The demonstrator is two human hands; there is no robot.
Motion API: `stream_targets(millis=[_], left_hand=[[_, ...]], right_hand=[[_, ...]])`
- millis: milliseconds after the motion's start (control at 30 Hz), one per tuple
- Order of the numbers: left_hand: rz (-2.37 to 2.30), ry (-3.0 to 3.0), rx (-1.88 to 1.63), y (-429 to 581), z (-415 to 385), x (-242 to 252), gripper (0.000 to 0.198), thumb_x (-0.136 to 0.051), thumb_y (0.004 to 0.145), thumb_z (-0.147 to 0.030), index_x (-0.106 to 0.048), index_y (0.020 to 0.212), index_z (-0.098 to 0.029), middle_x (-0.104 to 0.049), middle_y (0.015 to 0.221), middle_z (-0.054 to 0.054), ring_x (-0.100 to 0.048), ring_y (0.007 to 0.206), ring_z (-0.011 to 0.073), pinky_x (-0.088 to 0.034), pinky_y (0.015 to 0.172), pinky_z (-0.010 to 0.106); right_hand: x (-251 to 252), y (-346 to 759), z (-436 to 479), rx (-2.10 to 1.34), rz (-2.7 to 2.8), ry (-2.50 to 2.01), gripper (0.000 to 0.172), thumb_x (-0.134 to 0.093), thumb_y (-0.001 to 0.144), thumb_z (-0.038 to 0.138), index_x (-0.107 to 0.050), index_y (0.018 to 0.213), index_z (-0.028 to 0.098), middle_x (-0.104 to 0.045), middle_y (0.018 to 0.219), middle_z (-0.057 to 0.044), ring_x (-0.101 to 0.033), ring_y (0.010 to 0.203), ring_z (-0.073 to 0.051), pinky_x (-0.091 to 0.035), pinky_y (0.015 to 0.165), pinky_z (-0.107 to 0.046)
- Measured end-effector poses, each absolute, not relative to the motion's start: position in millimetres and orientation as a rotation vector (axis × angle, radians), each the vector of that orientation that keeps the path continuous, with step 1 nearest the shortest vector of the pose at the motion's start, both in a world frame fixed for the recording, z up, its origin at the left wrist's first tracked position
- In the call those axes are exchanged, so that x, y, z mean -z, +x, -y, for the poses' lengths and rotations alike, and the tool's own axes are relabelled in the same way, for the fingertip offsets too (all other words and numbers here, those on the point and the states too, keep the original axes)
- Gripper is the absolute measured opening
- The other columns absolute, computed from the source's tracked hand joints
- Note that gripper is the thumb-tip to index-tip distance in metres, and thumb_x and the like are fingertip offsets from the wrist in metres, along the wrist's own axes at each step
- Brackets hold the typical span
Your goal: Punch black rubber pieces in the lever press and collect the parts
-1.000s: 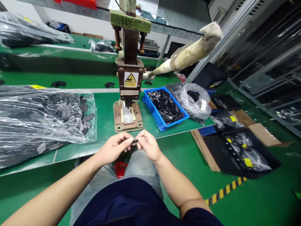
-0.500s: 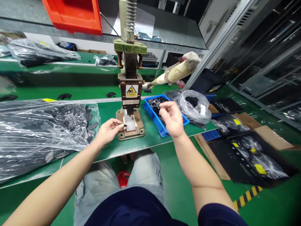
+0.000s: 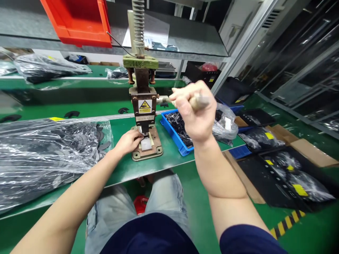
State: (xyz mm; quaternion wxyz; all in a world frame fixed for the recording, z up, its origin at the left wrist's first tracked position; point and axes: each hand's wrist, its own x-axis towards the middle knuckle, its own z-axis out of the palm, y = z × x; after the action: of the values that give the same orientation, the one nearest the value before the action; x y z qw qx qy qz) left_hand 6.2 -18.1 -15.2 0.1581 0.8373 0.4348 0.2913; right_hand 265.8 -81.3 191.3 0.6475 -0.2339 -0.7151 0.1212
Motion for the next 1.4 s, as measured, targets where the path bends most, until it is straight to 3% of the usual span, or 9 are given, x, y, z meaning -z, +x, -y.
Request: stream_targets(millis=[233,500,600,700,833,967,1133,1267,1400], left_hand=[[-1.211,2.346,-0.885,6.4,19.4,20.0,0.028,-0.059,0.102,-0.039,-0.079,0.097,-0.021,-0.080,0.107,0.010,-0.074,0.105,0.0260,-0.057,0.098,0.039],[-1.388,2.441,-0.674,-50.9,9.0,3.7,0.030,-0.056,0.099,-0.033,-0.079,0.115,-0.021,-0.081,0.118,0.012,-0.072,0.113,0.0301,-0.054,0.106,0.045],[-1.689,2.494,-0.376,-108.3,2.0,-3.0,0.030,-0.066,0.090,-0.034,-0.078,0.114,-0.021,-0.081,0.114,0.015,-0.071,0.113,0.0346,-0.054,0.103,0.045],[-1.832,2.446,0.176,-147.1,1.2,-7.5,0.043,-0.074,0.082,-0.042,-0.077,0.119,-0.021,-0.081,0.113,0.016,-0.069,0.117,0.0384,-0.054,0.098,0.044],[-1.817,2.426,0.549,-154.3,1.9,-10.6,0.049,-0.070,0.084,-0.044,-0.073,0.128,-0.023,-0.079,0.125,0.017,-0.066,0.125,0.0393,-0.051,0.099,0.044],[-1.787,2.419,0.545,-144.3,-3.1,-10.6,0.046,-0.073,0.082,-0.044,-0.073,0.124,-0.027,-0.077,0.131,0.014,-0.065,0.126,0.0387,-0.048,0.100,0.045],[-1.658,2.517,0.357,-133.5,-0.5,-9.4,0.022,-0.067,0.087,-0.042,-0.074,0.100,-0.026,-0.078,0.110,0.010,-0.066,0.119,0.0362,-0.045,0.102,0.049],[-1.527,2.572,0.038,-120.1,8.0,-14.6,0.024,-0.056,0.095,-0.037,-0.070,0.108,-0.024,-0.075,0.112,0.010,-0.069,0.109,0.0283,-0.050,0.099,0.039],[-1.478,2.632,0.105,-100.6,16.9,-20.9,0.025,-0.053,0.098,-0.033,-0.066,0.116,-0.023,-0.075,0.111,0.012,-0.072,0.101,0.0282,-0.053,0.086,0.036]], right_hand=[[-94.2,272.0,124.2,-0.129,1.639,-0.612,0.003,-0.066,0.096,0.032,-0.066,0.094,0.033,-0.072,0.091,0.000,-0.073,0.123,-0.027,-0.043,0.128,-0.070],[-55.9,269.2,118.0,-0.051,1.553,-0.625,0.003,-0.067,0.092,0.030,-0.066,0.092,0.033,-0.070,0.086,-0.002,-0.073,0.115,-0.031,-0.056,0.111,-0.067],[-55.9,265.6,114.7,-0.043,1.514,-0.599,0.003,-0.068,0.092,0.030,-0.065,0.092,0.032,-0.069,0.087,-0.002,-0.074,0.114,-0.031,-0.058,0.108,-0.066],[-55.3,262.6,112.7,-0.029,1.485,-0.554,0.005,-0.069,0.092,0.029,-0.064,0.091,0.029,-0.069,0.086,-0.001,-0.074,0.111,-0.030,-0.060,0.106,-0.064],[-54.4,261.5,111.0,-0.003,1.473,-0.538,0.007,-0.070,0.092,0.028,-0.064,0.089,0.027,-0.070,0.087,-0.001,-0.074,0.111,-0.029,-0.061,0.105,-0.062],[-54.8,262.6,112.1,-0.009,1.483,-0.543,0.007,-0.070,0.092,0.027,-0.064,0.090,0.027,-0.070,0.089,-0.002,-0.074,0.114,-0.030,-0.059,0.106,-0.063],[-55.6,262.5,114.6,-0.025,1.490,-0.555,0.005,-0.069,0.092,0.027,-0.064,0.091,0.027,-0.071,0.090,-0.002,-0.074,0.115,-0.031,-0.059,0.106,-0.063],[-55.6,261.9,115.6,-0.018,1.486,-0.577,0.006,-0.068,0.093,0.029,-0.063,0.090,0.027,-0.070,0.090,-0.002,-0.074,0.114,-0.030,-0.060,0.106,-0.063],[-55.5,262.2,116.4,-0.026,1.492,-0.584,0.006,-0.068,0.093,0.029,-0.063,0.091,0.027,-0.070,0.091,-0.002,-0.074,0.116,-0.031,-0.059,0.107,-0.063]])
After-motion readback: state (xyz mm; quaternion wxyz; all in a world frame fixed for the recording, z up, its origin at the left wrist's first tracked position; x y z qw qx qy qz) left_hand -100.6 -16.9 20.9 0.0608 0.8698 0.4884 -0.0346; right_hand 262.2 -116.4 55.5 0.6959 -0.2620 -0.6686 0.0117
